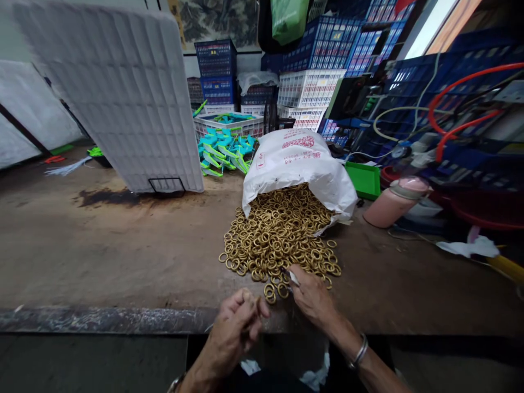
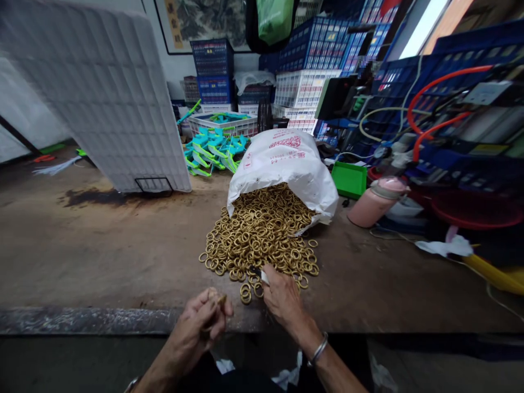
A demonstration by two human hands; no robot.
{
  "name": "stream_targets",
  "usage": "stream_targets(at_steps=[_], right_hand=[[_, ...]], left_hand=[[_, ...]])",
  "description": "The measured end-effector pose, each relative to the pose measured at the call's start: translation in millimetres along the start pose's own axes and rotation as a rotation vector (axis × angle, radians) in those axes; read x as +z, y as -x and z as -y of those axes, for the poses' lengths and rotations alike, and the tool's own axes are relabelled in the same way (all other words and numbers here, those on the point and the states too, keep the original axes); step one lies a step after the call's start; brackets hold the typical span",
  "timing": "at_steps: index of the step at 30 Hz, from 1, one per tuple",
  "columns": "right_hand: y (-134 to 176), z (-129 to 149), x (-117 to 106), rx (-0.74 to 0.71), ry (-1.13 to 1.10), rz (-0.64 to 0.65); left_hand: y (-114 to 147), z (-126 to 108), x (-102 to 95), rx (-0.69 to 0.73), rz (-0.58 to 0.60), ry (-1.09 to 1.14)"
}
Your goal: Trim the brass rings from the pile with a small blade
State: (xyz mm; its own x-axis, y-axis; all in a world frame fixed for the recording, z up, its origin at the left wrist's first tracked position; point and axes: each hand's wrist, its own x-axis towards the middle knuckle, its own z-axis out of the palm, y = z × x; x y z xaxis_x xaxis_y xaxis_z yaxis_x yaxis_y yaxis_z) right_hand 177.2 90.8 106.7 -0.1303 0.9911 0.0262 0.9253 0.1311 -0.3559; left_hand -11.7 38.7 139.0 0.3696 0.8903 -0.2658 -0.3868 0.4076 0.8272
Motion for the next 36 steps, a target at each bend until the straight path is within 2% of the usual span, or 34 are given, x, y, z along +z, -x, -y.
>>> stream_targets(at_steps=[3,7,12,15,18,22,27,30,33,36], right_hand=[[8,5,7,-0.038,-0.048,-0.007],[17,19,21,-0.061,-0.091,0.021],[22,28,32,-0.089,-0.028,-0.009],[23,27,38,-0.085,-0.01,-0.033],[23,23,43,-0.084,-0.023,-0.031],[23,19,46,-0.083,-0.088,-0.052],[18,20,38,-0.031,-0.348,-0.025],[16,25,34,-0.013,-0.534,-0.05],[16,31,33,-0.036,-0.656,-0.084],[17,33,32,-0.083,-0.671,-0.101]], left_hand=[[-6,4,-13.4,-0.006,-0.089,0.1],[-9,9,-27.4,-0.019,-0.113,0.283],[-6,15,-38.5,-0.114,-0.176,0.518],[-6,22,-42.2,-0.155,-0.227,0.581],[-6,29,-41.8,-0.168,-0.25,0.551],[-8,34,-36.0,-0.141,-0.215,0.409],[-19,37,-25.9,-0.04,-0.237,0.096],[-28,38,-19.3,-0.031,-0.251,-0.055],[-35,39,-14.3,-0.048,-0.209,-0.091],[-38,39,-12.7,-0.051,-0.167,-0.021]])
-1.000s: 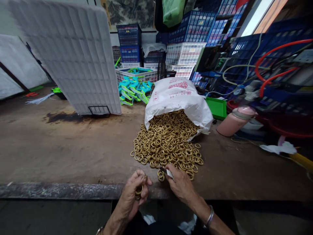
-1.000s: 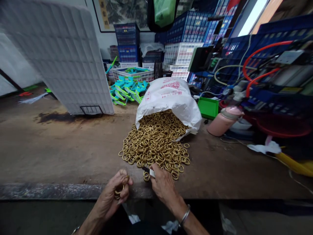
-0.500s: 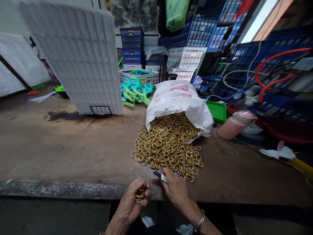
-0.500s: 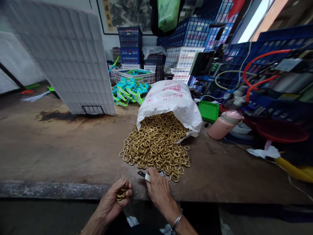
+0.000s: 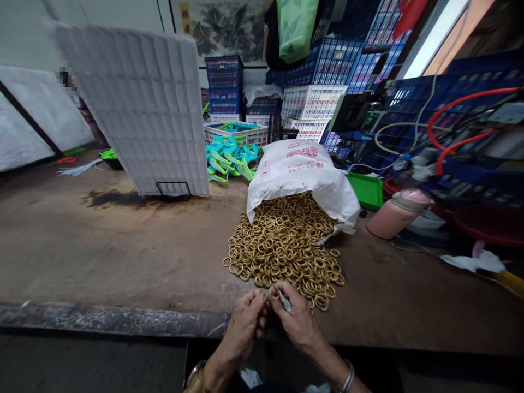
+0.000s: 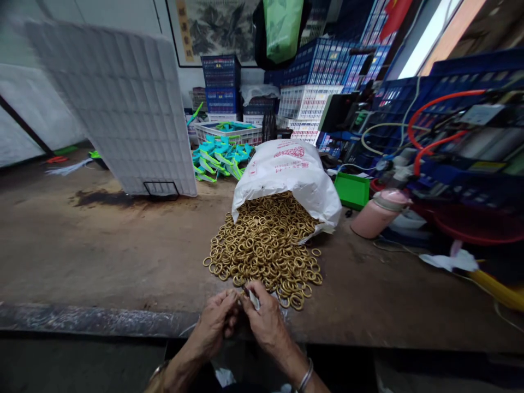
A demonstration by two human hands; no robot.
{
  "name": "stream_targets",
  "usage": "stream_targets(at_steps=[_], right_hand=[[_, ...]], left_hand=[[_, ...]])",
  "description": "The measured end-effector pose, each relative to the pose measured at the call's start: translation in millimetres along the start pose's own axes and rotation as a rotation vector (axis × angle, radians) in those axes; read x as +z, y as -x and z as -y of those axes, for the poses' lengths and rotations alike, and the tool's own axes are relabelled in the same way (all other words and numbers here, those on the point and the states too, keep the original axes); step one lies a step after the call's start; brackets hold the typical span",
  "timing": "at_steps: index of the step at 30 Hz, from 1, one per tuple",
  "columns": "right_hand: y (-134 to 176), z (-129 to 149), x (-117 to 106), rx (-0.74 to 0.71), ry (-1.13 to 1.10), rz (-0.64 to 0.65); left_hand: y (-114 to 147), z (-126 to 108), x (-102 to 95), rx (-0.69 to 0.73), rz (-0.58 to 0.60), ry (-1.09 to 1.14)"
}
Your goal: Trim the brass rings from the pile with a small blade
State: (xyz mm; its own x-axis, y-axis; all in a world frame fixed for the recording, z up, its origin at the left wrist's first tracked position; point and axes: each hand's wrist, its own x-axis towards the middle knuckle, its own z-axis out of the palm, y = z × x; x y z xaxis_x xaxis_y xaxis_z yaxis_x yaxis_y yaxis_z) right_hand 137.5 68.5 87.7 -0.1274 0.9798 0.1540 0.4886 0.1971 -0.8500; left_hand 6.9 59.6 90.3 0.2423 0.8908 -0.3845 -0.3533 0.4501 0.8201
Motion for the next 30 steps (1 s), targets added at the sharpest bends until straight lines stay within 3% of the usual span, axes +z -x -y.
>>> stream_targets(at_steps=[10,15,18,21,25,30], right_hand=[[3,12,-2,-0.095,0.044,0.114],[4,14,0,-0.073,0.005,0.117],[1,12,-5,0.004,-0.034,0.118],[-5,11,-14,0.112,-0.054,0.047],[-12,15,-18,0.152,-0.09,0.041],[-16,16,-6,0.141,-0.14,0.154]], left_hand=[[-2,-13,-11.4,-0.157,0.103,0.086],[-6,-9,-8.9,-0.102,0.035,0.044],[-6,-13,-5.7,0.027,-0.072,-0.083],[-6,-20,-6.2,0.256,-0.167,-0.344],[-5,-24,-9.7,0.489,-0.134,-0.627],[-5,-22,-10.8,0.586,-0.089,-0.744]])
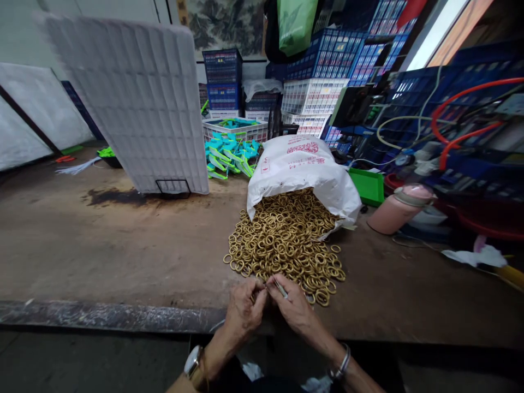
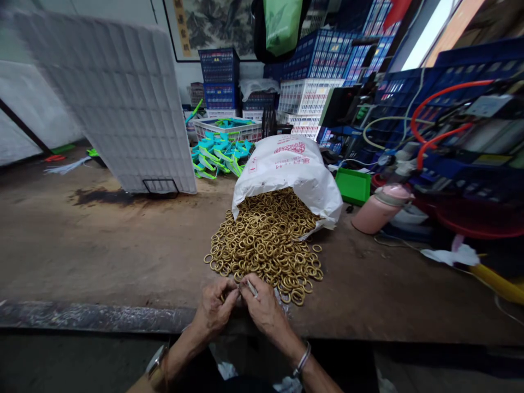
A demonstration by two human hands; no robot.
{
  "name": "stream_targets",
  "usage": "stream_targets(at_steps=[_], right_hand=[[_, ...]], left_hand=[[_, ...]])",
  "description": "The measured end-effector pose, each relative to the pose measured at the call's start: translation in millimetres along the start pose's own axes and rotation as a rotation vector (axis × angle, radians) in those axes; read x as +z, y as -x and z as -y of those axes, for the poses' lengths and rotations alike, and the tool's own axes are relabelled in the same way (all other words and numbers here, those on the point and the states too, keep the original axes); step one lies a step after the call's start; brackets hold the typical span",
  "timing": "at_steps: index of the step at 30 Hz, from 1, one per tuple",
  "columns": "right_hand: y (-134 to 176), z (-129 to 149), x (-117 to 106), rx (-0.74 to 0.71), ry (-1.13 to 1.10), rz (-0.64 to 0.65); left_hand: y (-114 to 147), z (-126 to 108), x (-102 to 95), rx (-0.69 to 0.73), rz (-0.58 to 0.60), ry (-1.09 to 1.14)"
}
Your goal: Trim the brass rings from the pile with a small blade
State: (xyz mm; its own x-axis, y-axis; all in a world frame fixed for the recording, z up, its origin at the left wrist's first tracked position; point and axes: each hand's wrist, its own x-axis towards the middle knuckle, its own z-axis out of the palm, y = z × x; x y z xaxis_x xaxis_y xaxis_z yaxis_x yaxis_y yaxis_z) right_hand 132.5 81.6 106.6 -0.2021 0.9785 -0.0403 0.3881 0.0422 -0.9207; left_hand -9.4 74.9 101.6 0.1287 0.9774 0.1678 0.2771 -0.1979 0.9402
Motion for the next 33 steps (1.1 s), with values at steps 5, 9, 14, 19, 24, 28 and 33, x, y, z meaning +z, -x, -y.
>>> stream_targets(at_steps=[5,9,14,19,24,28,33], right_hand=[[-4,-10,8,0.107,-0.178,0.015],[-5,-14,10,0.208,-0.289,0.04],[-6,-5,9,0.088,-0.202,-0.018],[-7,0,9,0.086,-0.194,-0.03],[-8,-10,6,0.103,-0.154,-0.006],[-3,-14,0,0.013,0.17,-0.064],[7,-14,-2,-0.126,0.525,0.065]], left_hand=[[1,-3,2.0,-0.17,0.093,0.294],[4,-7,3.7,-0.414,0.188,0.528],[3,-12,5.0,-0.407,0.146,0.498],[3,-11,2.7,-0.458,0.189,0.512],[5,-5,3.1,-0.455,0.222,0.561],[5,-5,4.7,-0.457,0.183,0.552],[3,-5,5.7,-0.477,0.144,0.568]])
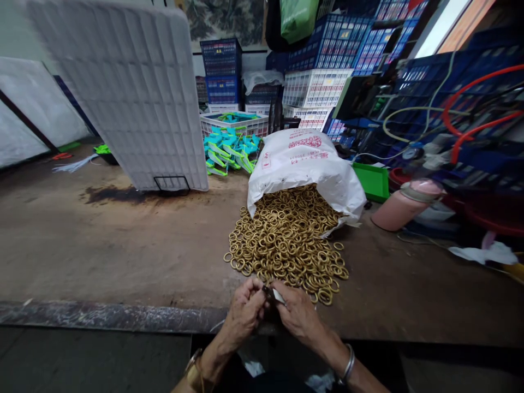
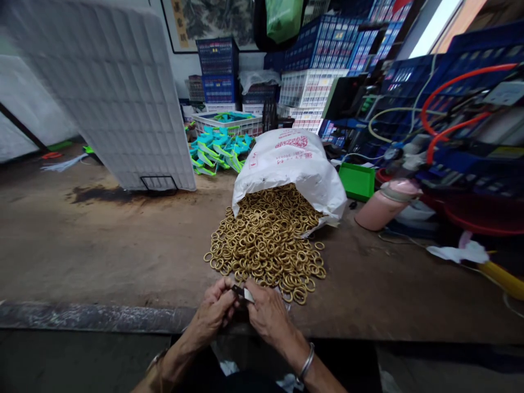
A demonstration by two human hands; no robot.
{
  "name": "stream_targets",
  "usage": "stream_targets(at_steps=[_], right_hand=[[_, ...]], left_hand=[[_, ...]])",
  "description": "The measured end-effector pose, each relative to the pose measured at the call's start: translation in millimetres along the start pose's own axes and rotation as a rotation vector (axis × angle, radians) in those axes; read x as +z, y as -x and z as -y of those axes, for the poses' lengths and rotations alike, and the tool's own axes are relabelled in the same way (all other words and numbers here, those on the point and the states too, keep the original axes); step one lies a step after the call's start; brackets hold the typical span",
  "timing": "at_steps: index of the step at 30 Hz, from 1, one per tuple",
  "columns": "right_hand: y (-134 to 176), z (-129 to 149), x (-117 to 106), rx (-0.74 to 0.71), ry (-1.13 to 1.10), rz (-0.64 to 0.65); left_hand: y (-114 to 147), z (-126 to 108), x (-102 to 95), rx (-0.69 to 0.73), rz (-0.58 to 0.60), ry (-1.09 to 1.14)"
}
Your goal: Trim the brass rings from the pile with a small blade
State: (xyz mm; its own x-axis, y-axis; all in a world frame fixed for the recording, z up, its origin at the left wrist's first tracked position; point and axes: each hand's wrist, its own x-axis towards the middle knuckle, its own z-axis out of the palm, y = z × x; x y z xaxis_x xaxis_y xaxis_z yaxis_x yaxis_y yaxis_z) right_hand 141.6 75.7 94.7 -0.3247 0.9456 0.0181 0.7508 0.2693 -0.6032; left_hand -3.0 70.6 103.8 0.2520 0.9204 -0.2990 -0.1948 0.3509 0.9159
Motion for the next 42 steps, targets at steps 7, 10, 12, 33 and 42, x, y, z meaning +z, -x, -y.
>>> stream_targets(at_steps=[7,10,12,33,42], right_hand=[[-2,-1,2,0.02,0.143,0.066],[-4,-7,2,0.05,0.148,0.039],[-5,-9,2,0.06,0.12,-0.003],[-5,23,6,0.09,-0.436,-0.093],[-3,25,6,0.09,-0.43,-0.053]], left_hand=[[4,-2,-0.8,-0.021,0.001,-0.011],[17,-12,0.7,-0.03,0.068,-0.037],[23,-15,0.9,-0.028,0.098,-0.011],[19,4,-8.5,-0.055,-0.028,0.326],[21,4,-8.0,-0.036,-0.053,0.207]])
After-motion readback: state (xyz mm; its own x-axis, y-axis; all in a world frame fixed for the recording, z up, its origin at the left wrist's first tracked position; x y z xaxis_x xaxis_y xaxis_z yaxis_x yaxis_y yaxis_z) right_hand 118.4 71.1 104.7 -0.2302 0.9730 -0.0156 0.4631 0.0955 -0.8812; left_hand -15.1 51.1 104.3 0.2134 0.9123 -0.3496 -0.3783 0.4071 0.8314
